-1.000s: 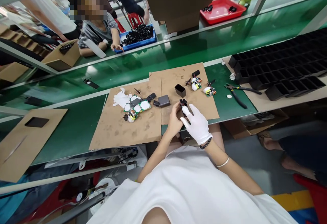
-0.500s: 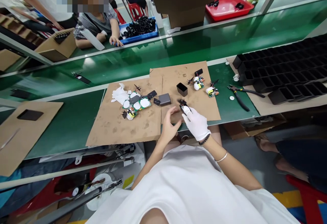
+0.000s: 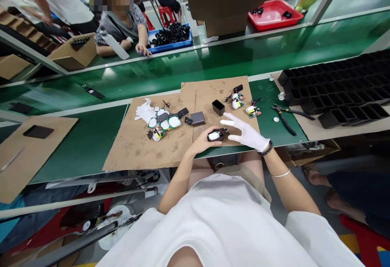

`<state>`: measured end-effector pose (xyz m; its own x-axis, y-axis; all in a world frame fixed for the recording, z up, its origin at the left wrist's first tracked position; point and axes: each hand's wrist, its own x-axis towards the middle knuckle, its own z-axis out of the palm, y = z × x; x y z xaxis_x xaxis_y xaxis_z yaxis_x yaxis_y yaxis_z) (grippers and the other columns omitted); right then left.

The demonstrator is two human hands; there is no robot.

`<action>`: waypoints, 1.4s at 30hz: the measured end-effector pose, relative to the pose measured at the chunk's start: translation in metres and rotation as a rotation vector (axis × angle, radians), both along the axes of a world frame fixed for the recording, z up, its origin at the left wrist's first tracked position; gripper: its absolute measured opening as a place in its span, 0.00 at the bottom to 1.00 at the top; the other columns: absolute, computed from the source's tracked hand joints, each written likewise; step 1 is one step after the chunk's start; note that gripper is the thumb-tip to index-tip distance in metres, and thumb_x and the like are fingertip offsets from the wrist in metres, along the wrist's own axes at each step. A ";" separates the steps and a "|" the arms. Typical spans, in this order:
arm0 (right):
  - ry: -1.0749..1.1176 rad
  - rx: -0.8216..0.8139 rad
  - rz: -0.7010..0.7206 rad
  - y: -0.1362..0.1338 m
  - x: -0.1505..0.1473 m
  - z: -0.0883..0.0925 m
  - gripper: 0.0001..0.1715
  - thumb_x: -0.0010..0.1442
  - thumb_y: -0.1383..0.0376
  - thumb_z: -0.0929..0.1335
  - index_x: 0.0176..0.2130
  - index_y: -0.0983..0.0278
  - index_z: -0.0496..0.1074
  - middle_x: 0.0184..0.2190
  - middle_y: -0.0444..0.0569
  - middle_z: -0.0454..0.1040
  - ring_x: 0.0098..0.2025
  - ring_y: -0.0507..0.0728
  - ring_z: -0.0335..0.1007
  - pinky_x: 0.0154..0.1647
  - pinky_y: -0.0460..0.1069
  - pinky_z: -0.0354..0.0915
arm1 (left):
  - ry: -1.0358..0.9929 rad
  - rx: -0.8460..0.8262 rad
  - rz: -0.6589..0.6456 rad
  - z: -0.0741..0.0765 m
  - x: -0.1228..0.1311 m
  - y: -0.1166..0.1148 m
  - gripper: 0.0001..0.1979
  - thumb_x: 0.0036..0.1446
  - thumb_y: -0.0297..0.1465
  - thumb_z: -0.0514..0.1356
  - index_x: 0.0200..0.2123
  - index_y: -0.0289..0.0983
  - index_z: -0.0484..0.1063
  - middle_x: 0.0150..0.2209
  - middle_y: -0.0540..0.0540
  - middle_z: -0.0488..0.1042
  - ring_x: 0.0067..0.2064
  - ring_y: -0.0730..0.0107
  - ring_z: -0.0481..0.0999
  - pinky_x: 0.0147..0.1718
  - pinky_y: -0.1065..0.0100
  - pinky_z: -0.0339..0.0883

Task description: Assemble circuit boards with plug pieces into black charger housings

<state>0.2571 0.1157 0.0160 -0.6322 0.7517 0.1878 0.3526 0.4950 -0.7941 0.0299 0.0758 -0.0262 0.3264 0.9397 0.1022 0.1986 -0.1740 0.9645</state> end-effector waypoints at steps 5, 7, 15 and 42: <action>0.084 -0.259 0.060 0.007 -0.001 -0.010 0.26 0.59 0.57 0.71 0.54 0.63 0.75 0.54 0.50 0.77 0.57 0.63 0.73 0.62 0.59 0.68 | -0.021 -0.051 -0.035 0.002 -0.007 0.000 0.27 0.47 0.33 0.72 0.52 0.39 0.72 0.54 0.41 0.76 0.57 0.55 0.75 0.59 0.55 0.67; 0.116 -0.235 0.002 0.001 0.000 -0.011 0.26 0.58 0.56 0.71 0.54 0.64 0.75 0.53 0.51 0.77 0.55 0.62 0.75 0.60 0.57 0.70 | -0.019 -0.076 -0.052 0.002 -0.007 0.000 0.27 0.47 0.33 0.71 0.52 0.39 0.71 0.54 0.42 0.75 0.56 0.56 0.75 0.58 0.55 0.67; 0.031 0.197 -0.507 -0.048 -0.028 -0.006 0.14 0.62 0.58 0.69 0.43 0.63 0.80 0.43 0.52 0.82 0.46 0.61 0.80 0.51 0.55 0.74 | 0.026 0.106 0.535 -0.012 0.055 -0.025 0.21 0.56 0.29 0.63 0.54 0.39 0.66 0.53 0.39 0.74 0.56 0.55 0.73 0.58 0.52 0.65; -0.340 0.334 -0.672 -0.087 -0.055 -0.007 0.12 0.62 0.58 0.68 0.41 0.63 0.76 0.40 0.55 0.77 0.41 0.63 0.75 0.39 0.54 0.71 | 0.094 0.324 0.598 -0.018 0.069 -0.056 0.23 0.61 0.36 0.61 0.59 0.42 0.63 0.57 0.38 0.69 0.60 0.57 0.70 0.62 0.52 0.63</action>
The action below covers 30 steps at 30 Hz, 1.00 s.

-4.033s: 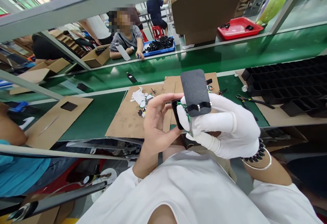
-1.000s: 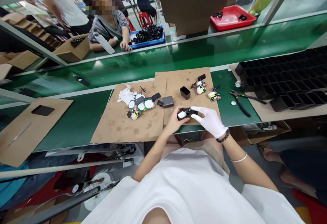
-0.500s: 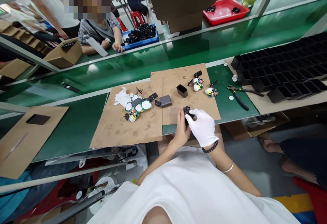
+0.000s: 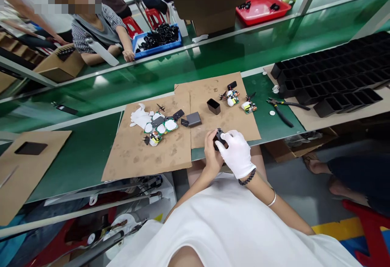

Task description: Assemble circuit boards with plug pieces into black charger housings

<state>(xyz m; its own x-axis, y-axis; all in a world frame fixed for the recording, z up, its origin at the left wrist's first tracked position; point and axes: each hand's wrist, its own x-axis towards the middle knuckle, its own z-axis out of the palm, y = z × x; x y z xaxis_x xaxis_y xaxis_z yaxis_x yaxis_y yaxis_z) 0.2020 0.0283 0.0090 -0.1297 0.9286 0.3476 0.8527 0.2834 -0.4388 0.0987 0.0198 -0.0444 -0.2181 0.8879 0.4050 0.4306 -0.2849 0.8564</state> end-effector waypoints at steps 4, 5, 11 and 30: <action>0.170 0.029 0.102 -0.007 -0.007 -0.023 0.20 0.64 0.62 0.66 0.56 0.60 0.71 0.55 0.53 0.75 0.51 0.60 0.76 0.49 0.53 0.74 | 0.038 -0.055 0.058 -0.002 -0.005 -0.001 0.22 0.58 0.33 0.63 0.55 0.41 0.65 0.55 0.39 0.73 0.60 0.56 0.71 0.68 0.42 0.47; 0.190 0.038 0.098 -0.006 -0.009 -0.028 0.20 0.65 0.63 0.66 0.56 0.60 0.71 0.55 0.53 0.76 0.51 0.59 0.77 0.49 0.52 0.75 | 0.059 -0.058 0.062 -0.002 -0.006 -0.001 0.21 0.58 0.31 0.62 0.55 0.41 0.65 0.55 0.40 0.73 0.60 0.56 0.71 0.69 0.40 0.43; 0.168 0.132 0.139 0.011 -0.010 -0.027 0.15 0.66 0.63 0.64 0.49 0.62 0.76 0.49 0.53 0.80 0.47 0.59 0.80 0.46 0.52 0.77 | 0.115 -0.094 -0.051 0.002 -0.033 -0.003 0.29 0.56 0.26 0.62 0.61 0.42 0.60 0.59 0.39 0.71 0.62 0.57 0.70 0.69 0.45 0.48; 0.233 0.127 0.260 0.031 0.001 -0.039 0.11 0.65 0.64 0.66 0.47 0.60 0.74 0.46 0.53 0.80 0.46 0.60 0.80 0.45 0.53 0.77 | 0.093 -0.187 -0.037 0.012 -0.067 -0.011 0.26 0.58 0.33 0.63 0.60 0.41 0.63 0.59 0.38 0.71 0.61 0.56 0.71 0.63 0.49 0.62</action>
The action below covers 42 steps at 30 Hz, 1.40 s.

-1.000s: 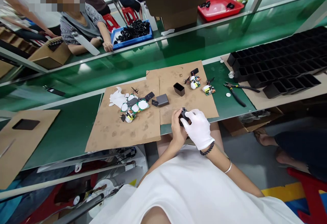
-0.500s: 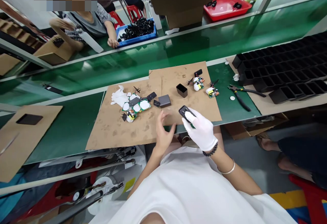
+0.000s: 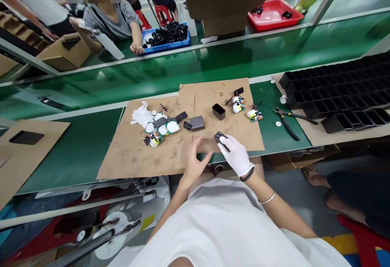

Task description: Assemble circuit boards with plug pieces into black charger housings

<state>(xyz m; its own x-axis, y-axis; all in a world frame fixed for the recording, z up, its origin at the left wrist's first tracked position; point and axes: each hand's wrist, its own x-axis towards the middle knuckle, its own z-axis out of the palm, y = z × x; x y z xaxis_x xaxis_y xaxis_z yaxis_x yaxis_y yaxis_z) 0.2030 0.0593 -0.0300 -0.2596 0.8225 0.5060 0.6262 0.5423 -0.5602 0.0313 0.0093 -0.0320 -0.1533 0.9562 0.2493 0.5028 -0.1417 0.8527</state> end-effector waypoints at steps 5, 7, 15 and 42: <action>0.081 -0.161 0.073 -0.002 0.007 0.000 0.17 0.63 0.67 0.66 0.52 0.60 0.73 0.52 0.51 0.78 0.52 0.60 0.77 0.53 0.54 0.75 | -0.313 -0.038 -0.103 0.003 0.039 0.020 0.32 0.54 0.34 0.67 0.61 0.40 0.63 0.62 0.38 0.68 0.64 0.56 0.68 0.64 0.54 0.63; 0.074 -0.207 0.124 -0.003 0.014 0.006 0.22 0.61 0.70 0.65 0.54 0.60 0.72 0.53 0.50 0.77 0.54 0.59 0.76 0.55 0.55 0.74 | -0.321 -0.014 -0.010 0.003 0.052 0.027 0.29 0.53 0.32 0.67 0.58 0.39 0.67 0.59 0.39 0.72 0.61 0.56 0.71 0.62 0.54 0.65; -0.184 -0.174 0.082 -0.003 0.013 0.015 0.28 0.61 0.73 0.63 0.59 0.58 0.69 0.59 0.50 0.73 0.55 0.60 0.75 0.49 0.53 0.77 | -0.260 0.016 0.032 0.004 0.054 0.033 0.25 0.51 0.28 0.66 0.54 0.38 0.72 0.55 0.39 0.76 0.57 0.57 0.76 0.59 0.54 0.69; 1.491 -1.124 0.320 0.004 0.010 0.093 0.13 0.64 0.58 0.68 0.46 0.62 0.75 0.48 0.46 0.80 0.59 0.52 0.71 0.66 0.52 0.64 | -0.292 -0.008 0.115 -0.014 0.013 -0.002 0.12 0.62 0.35 0.57 0.47 0.37 0.71 0.38 0.45 0.75 0.42 0.69 0.75 0.46 0.65 0.69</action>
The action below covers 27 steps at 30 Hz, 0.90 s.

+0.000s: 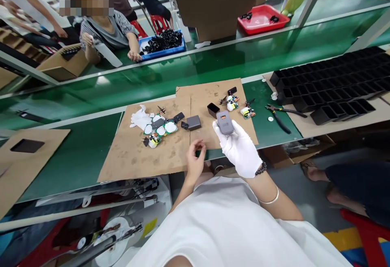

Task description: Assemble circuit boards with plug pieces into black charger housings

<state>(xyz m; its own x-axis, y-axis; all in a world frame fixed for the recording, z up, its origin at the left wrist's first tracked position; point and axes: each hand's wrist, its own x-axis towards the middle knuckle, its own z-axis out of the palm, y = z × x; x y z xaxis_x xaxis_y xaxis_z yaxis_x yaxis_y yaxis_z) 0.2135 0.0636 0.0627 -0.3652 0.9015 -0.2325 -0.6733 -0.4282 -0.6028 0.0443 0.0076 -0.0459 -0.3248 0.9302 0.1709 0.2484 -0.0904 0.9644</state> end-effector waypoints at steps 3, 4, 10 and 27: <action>-0.037 0.109 0.022 -0.008 -0.003 0.020 0.15 0.66 0.57 0.65 0.48 0.60 0.73 0.53 0.46 0.77 0.64 0.55 0.66 0.68 0.60 0.61 | 0.060 -0.011 -0.015 0.004 0.001 0.000 0.12 0.63 0.35 0.57 0.46 0.37 0.72 0.40 0.44 0.76 0.42 0.67 0.76 0.47 0.63 0.70; -0.048 0.141 0.023 -0.011 -0.004 0.025 0.15 0.65 0.57 0.65 0.49 0.60 0.73 0.55 0.47 0.75 0.65 0.56 0.64 0.68 0.61 0.61 | 0.074 -0.009 -0.020 0.005 0.001 0.000 0.11 0.63 0.35 0.57 0.46 0.37 0.72 0.40 0.43 0.77 0.43 0.67 0.76 0.47 0.63 0.71; -0.034 0.101 -0.022 -0.016 -0.014 0.040 0.14 0.62 0.63 0.66 0.48 0.60 0.72 0.53 0.47 0.76 0.62 0.57 0.69 0.65 0.62 0.66 | 0.145 0.010 -0.055 0.010 0.002 -0.002 0.09 0.64 0.33 0.56 0.42 0.37 0.74 0.40 0.43 0.77 0.42 0.65 0.76 0.45 0.63 0.71; -1.320 0.597 -0.363 0.294 -0.065 0.009 0.09 0.59 0.68 0.70 0.35 0.70 0.65 0.45 0.52 0.72 0.45 0.49 0.70 0.52 0.46 0.66 | 0.960 0.071 0.231 -0.001 0.033 0.013 0.06 0.57 0.27 0.58 0.38 0.38 0.73 0.34 0.42 0.75 0.40 0.57 0.71 0.41 0.58 0.63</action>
